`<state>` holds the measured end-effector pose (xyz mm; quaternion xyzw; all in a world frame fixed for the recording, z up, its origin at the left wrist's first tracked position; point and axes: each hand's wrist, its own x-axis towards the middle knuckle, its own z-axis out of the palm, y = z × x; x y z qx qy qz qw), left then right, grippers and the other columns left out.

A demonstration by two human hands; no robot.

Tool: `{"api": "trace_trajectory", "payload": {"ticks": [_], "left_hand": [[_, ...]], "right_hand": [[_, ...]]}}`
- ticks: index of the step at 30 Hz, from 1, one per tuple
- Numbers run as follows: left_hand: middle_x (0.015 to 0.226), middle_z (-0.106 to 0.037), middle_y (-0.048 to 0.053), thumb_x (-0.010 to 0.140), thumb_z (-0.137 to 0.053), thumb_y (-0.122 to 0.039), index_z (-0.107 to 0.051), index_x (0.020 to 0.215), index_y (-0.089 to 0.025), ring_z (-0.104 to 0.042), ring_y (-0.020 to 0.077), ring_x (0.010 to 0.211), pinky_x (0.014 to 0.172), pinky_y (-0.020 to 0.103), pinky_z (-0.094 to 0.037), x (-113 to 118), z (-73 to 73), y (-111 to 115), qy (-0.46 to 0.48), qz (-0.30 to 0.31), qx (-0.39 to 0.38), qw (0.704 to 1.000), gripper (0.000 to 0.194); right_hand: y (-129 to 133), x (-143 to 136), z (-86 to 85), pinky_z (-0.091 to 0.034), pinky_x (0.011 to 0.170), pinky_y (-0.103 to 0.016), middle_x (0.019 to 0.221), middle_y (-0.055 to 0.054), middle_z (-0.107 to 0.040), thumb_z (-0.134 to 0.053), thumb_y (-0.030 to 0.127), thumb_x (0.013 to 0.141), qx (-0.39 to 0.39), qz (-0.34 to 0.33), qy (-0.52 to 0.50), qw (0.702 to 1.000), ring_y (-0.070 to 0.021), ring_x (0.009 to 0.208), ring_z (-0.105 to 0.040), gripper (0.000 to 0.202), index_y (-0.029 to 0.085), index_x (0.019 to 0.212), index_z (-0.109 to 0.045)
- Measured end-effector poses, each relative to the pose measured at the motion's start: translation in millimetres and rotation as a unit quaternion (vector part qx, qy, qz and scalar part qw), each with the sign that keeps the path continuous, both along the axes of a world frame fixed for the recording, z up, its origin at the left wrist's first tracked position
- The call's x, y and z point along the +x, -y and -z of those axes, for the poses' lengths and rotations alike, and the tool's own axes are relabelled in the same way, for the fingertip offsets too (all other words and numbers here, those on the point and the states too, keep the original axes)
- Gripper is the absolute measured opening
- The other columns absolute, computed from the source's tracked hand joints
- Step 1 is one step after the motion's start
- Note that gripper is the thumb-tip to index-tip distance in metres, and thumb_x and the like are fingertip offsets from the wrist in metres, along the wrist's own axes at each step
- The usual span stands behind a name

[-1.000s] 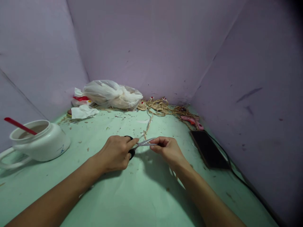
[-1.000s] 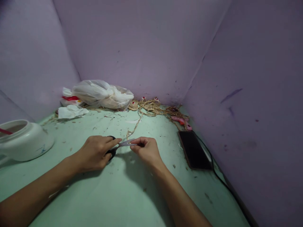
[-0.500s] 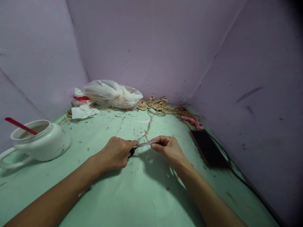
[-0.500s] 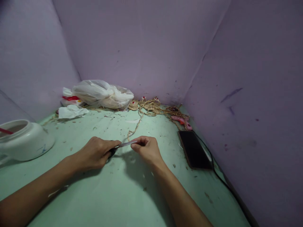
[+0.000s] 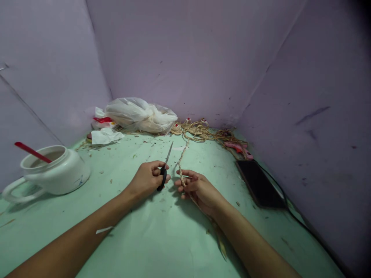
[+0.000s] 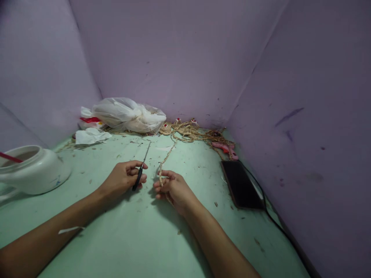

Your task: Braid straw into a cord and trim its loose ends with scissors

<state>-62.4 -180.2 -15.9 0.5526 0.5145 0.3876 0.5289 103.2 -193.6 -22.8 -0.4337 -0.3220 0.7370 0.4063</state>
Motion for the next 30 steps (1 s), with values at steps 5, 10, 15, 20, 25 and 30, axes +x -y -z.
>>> {"api": "trace_trajectory", "payload": {"ticks": [5, 10, 15, 20, 25, 30], "left_hand": [[0.047, -0.047, -0.005, 0.063, -0.061, -0.031, -0.054, 0.083, -0.016, -0.045, 0.0097, 0.043, 0.042, 0.020, -0.031, -5.5, 9.0, -1.8, -0.087, 0.024, 0.054, 0.994, 0.026], [0.063, -0.058, -0.001, 0.064, -0.060, -0.038, -0.059, 0.088, -0.020, -0.048, 0.0123, 0.054, 0.050, 0.022, -0.032, -8.8, 5.6, 1.1, -0.273, 0.045, 0.168, 0.946, 0.030], [0.067, -0.062, -0.001, 0.067, -0.054, -0.035, -0.059, 0.094, -0.024, -0.051, 0.0147, 0.057, 0.053, 0.023, -0.032, -5.7, 0.6, 5.4, -0.383, 0.035, 0.188, 0.904, 0.029], [0.072, -0.064, 0.000, 0.068, -0.052, -0.036, -0.057, 0.098, -0.024, -0.056, 0.0169, 0.063, 0.055, 0.024, -0.034, -5.9, 1.7, 5.8, -0.413, 0.029, 0.208, 0.886, 0.033], [0.074, -0.065, -0.002, 0.069, -0.050, -0.032, -0.056, 0.097, -0.025, -0.059, 0.0170, 0.066, 0.057, 0.025, -0.035, -6.1, 2.4, 6.1, -0.433, 0.023, 0.252, 0.865, 0.030], [0.077, -0.065, -0.001, 0.069, -0.048, -0.028, -0.055, 0.099, -0.025, -0.060, 0.0172, 0.068, 0.057, 0.025, -0.036, -7.5, 5.7, 6.8, -0.449, 0.033, 0.279, 0.848, 0.031]], "right_hand": [[-2.7, -2.9, 4.7, -0.018, 0.036, -0.017, 0.076, -0.003, -0.063, -0.060, 0.019, 0.059, 0.048, 0.028, 0.075, 0.996, -0.0050, 0.045, -0.044, 0.031, 0.017, 0.090, -0.060], [-5.7, -2.6, 11.1, -0.036, 0.047, -0.020, 0.063, -0.001, -0.061, -0.071, 0.030, 0.055, 0.103, 0.111, 0.082, 0.985, -0.0053, 0.047, -0.045, 0.020, 0.013, 0.065, -0.065], [-7.0, -1.5, 12.5, -0.043, 0.053, -0.025, 0.054, 0.002, -0.057, -0.076, 0.023, 0.046, 0.084, 0.126, 0.035, 0.988, -0.0076, 0.047, -0.048, 0.024, 0.013, 0.066, -0.067], [-6.7, 0.6, 9.5, -0.035, 0.046, -0.022, 0.045, 0.002, -0.055, -0.075, 0.022, 0.045, 0.097, 0.101, 0.043, 0.989, -0.0063, 0.041, -0.045, 0.021, 0.011, 0.060, -0.065], [-6.8, 5.4, 2.6, -0.033, 0.043, -0.020, 0.043, 0.004, -0.055, -0.076, 0.019, 0.041, 0.092, 0.080, 0.054, 0.991, -0.0069, 0.039, -0.047, 0.025, 0.014, 0.055, -0.056], [-6.3, 7.6, -0.6, -0.032, 0.039, -0.020, 0.040, 0.005, -0.052, -0.075, 0.017, 0.041, 0.081, 0.079, 0.096, 0.989, -0.0071, 0.035, -0.046, 0.028, 0.015, 0.055, -0.051]]}}
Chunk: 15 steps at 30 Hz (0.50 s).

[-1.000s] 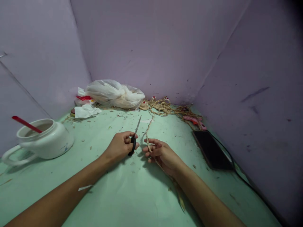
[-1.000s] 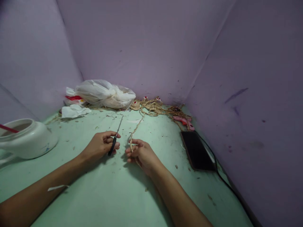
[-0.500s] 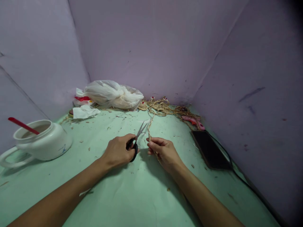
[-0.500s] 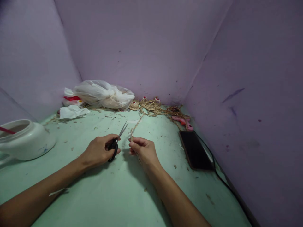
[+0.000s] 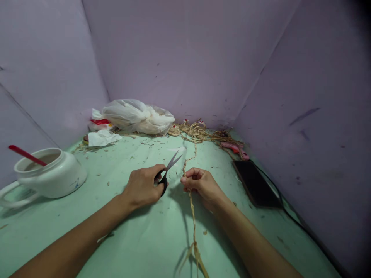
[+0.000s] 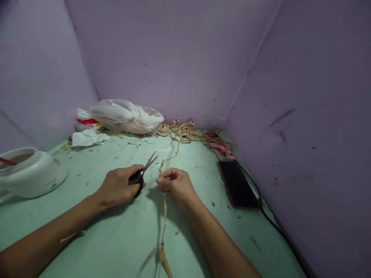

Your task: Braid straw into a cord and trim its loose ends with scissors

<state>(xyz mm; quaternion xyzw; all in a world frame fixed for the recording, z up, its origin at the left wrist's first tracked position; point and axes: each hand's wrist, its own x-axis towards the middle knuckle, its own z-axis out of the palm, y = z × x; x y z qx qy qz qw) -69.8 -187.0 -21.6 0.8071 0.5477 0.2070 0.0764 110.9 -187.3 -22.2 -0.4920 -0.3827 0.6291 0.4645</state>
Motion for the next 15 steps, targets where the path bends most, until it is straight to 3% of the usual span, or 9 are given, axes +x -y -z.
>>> {"api": "trace_trajectory", "payload": {"ticks": [7, 15], "left_hand": [[0.083, -0.063, 0.004, 0.068, -0.046, -0.023, -0.051, 0.107, -0.021, -0.059, 0.0224, 0.076, 0.065, 0.032, -0.041, -5.2, 0.9, -0.5, -0.126, 0.074, 0.083, 0.986, 0.039], [0.082, -0.061, 0.004, 0.070, -0.044, -0.022, -0.049, 0.113, -0.021, -0.058, 0.0223, 0.071, 0.060, 0.033, -0.042, -7.4, 3.3, -1.7, -0.187, 0.078, 0.139, 0.969, 0.043]], "right_hand": [[0.0, -3.3, 3.1, -0.034, 0.037, -0.019, 0.044, 0.009, -0.047, -0.073, 0.019, 0.046, 0.029, 0.039, -0.022, 0.999, -0.0040, 0.037, -0.038, 0.034, 0.012, 0.077, -0.062], [6.8, -9.9, -1.9, -0.035, 0.036, -0.021, 0.049, 0.006, -0.049, -0.069, 0.020, 0.050, 0.057, 0.105, 0.112, 0.987, -0.0059, 0.035, -0.041, 0.038, 0.009, 0.086, -0.064]]}}
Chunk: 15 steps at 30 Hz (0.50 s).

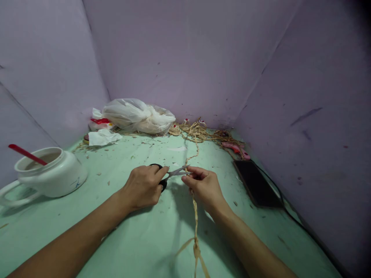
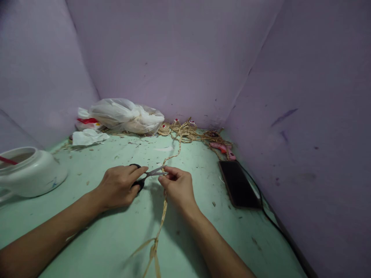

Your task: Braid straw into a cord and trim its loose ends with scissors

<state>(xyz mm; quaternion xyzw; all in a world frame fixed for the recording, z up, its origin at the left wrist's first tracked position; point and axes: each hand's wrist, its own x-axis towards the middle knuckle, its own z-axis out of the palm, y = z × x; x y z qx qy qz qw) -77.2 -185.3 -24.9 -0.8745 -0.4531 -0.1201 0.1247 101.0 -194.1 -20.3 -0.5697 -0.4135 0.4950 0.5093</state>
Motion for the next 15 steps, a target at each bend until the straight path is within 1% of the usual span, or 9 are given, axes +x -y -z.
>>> {"api": "trace_trajectory", "payload": {"ticks": [6, 8, 11, 15], "left_hand": [[0.078, -0.061, 0.004, 0.071, -0.044, -0.019, -0.047, 0.117, -0.020, -0.058, 0.0212, 0.066, 0.056, 0.032, -0.042, -1.8, 3.2, -1.4, -0.008, 0.004, 0.029, 1.000, 0.047], [0.077, -0.061, 0.004, 0.071, -0.043, -0.018, -0.047, 0.119, -0.020, -0.058, 0.0213, 0.065, 0.056, 0.032, -0.042, -2.2, 4.5, -2.1, -0.018, 0.004, 0.034, 0.999, 0.048], [0.078, -0.062, 0.004, 0.071, -0.042, -0.016, -0.045, 0.122, -0.019, -0.058, 0.0211, 0.064, 0.054, 0.032, -0.042, -1.9, 5.3, -2.9, -0.034, 0.000, 0.021, 0.999, 0.051], [0.082, -0.062, 0.006, 0.071, -0.041, -0.015, -0.042, 0.124, -0.016, -0.060, 0.0217, 0.064, 0.053, 0.033, -0.043, 0.6, 2.5, -2.1, -0.049, -0.016, -0.012, 0.999, 0.054]], "right_hand": [[2.1, -1.0, 2.4, -0.035, 0.035, -0.021, 0.050, 0.006, -0.050, -0.065, 0.022, 0.054, 0.019, -0.005, 0.042, 0.999, -0.0060, 0.034, -0.041, 0.040, 0.009, 0.091, -0.065], [2.4, -0.6, 3.5, -0.034, 0.035, -0.021, 0.050, 0.005, -0.050, -0.065, 0.023, 0.055, 0.033, -0.005, 0.054, 0.998, -0.0063, 0.035, -0.040, 0.038, 0.009, 0.089, -0.066], [2.8, 0.3, 4.5, -0.035, 0.038, -0.022, 0.049, 0.004, -0.051, -0.063, 0.022, 0.056, 0.066, -0.004, 0.091, 0.994, -0.0075, 0.038, -0.042, 0.030, 0.010, 0.083, -0.068], [3.3, 1.4, 5.3, -0.037, 0.041, -0.023, 0.051, 0.002, -0.052, -0.060, 0.020, 0.058, 0.099, 0.003, 0.131, 0.986, -0.0094, 0.043, -0.045, 0.023, 0.012, 0.078, -0.070]]}}
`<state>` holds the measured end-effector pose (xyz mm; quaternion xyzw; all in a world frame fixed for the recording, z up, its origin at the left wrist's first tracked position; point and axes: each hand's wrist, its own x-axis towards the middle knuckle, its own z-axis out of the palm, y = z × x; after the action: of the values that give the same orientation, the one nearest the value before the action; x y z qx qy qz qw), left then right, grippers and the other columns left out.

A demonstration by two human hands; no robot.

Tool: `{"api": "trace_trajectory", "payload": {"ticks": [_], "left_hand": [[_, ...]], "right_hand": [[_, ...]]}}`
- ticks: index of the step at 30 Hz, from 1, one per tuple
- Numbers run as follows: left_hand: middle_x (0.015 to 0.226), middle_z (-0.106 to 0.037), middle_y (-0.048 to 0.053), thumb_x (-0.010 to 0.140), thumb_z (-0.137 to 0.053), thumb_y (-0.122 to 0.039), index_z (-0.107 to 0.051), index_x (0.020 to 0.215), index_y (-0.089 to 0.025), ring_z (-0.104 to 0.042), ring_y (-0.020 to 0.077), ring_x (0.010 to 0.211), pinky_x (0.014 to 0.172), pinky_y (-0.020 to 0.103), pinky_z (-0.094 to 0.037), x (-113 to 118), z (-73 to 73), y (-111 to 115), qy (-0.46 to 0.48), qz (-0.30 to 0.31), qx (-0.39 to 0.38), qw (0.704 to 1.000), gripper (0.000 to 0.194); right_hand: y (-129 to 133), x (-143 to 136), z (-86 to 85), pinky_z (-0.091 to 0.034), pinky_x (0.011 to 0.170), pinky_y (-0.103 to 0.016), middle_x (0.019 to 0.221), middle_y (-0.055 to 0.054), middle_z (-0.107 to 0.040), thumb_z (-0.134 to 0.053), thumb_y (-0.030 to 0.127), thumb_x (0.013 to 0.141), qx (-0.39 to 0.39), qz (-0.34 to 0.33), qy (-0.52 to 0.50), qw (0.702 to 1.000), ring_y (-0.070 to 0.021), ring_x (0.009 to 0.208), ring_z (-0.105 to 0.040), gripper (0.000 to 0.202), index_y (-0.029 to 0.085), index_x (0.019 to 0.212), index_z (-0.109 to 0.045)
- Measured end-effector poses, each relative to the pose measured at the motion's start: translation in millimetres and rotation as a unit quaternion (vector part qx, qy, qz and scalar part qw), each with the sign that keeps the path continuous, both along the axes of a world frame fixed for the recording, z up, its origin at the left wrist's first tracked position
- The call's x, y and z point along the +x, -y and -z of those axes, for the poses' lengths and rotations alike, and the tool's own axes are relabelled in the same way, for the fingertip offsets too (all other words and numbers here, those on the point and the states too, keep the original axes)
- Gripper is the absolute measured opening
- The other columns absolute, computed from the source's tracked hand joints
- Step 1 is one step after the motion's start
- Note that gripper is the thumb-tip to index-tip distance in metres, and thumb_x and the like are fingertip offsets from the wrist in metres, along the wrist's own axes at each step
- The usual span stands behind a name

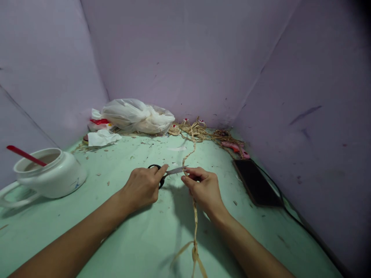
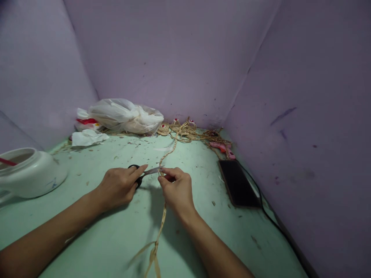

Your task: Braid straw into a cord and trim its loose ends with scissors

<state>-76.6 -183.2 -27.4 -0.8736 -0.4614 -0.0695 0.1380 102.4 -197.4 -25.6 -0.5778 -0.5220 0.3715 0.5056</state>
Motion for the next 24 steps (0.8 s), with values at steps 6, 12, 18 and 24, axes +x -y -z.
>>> {"api": "trace_trajectory", "payload": {"ticks": [6, 12, 18, 24], "left_hand": [[0.082, -0.062, 0.007, 0.071, -0.039, -0.014, -0.039, 0.127, -0.015, -0.060, 0.0227, 0.064, 0.054, 0.034, -0.044, 1.3, -0.9, 2.8, 0.000, -0.015, -0.022, 1.000, 0.056], [0.083, -0.064, 0.009, 0.070, -0.038, -0.011, -0.040, 0.124, -0.015, -0.060, 0.0223, 0.065, 0.054, 0.032, -0.044, 1.7, 0.3, 0.8, 0.002, -0.007, -0.046, 0.999, 0.055], [0.078, -0.066, 0.003, 0.070, -0.040, -0.011, -0.051, 0.109, -0.020, -0.061, 0.0178, 0.067, 0.057, 0.027, -0.042, 0.9, -2.9, 2.4, 0.130, 0.012, -0.103, 0.986, 0.041], [0.067, -0.061, 0.000, 0.070, -0.053, -0.027, -0.053, 0.094, -0.016, -0.055, 0.0113, 0.057, 0.056, 0.022, -0.043, 5.9, -7.2, 1.1, 0.473, -0.044, -0.175, 0.862, 0.027]], "right_hand": [[-0.1, 0.4, 2.0, -0.039, 0.045, -0.024, 0.059, 0.000, -0.054, -0.060, 0.020, 0.060, 0.022, 0.003, 0.006, 1.000, -0.0103, 0.049, -0.047, 0.021, 0.014, 0.076, -0.070], [0.4, -0.1, 1.6, -0.036, 0.043, -0.023, 0.059, 0.001, -0.051, -0.061, 0.019, 0.060, 0.027, -0.002, -0.014, 1.000, -0.0091, 0.047, -0.045, 0.015, 0.016, 0.072, -0.070], [-2.9, -2.2, 1.7, -0.029, 0.035, -0.022, 0.048, 0.006, -0.047, -0.066, 0.022, 0.055, -0.076, 0.004, -0.137, 0.988, -0.0056, 0.034, -0.037, 0.029, 0.012, 0.082, -0.068], [-6.4, -3.6, 1.7, -0.033, 0.038, -0.021, 0.046, 0.007, -0.044, -0.069, 0.023, 0.052, -0.106, -0.036, -0.225, 0.968, -0.0050, 0.038, -0.037, 0.037, 0.010, 0.086, -0.066]]}}
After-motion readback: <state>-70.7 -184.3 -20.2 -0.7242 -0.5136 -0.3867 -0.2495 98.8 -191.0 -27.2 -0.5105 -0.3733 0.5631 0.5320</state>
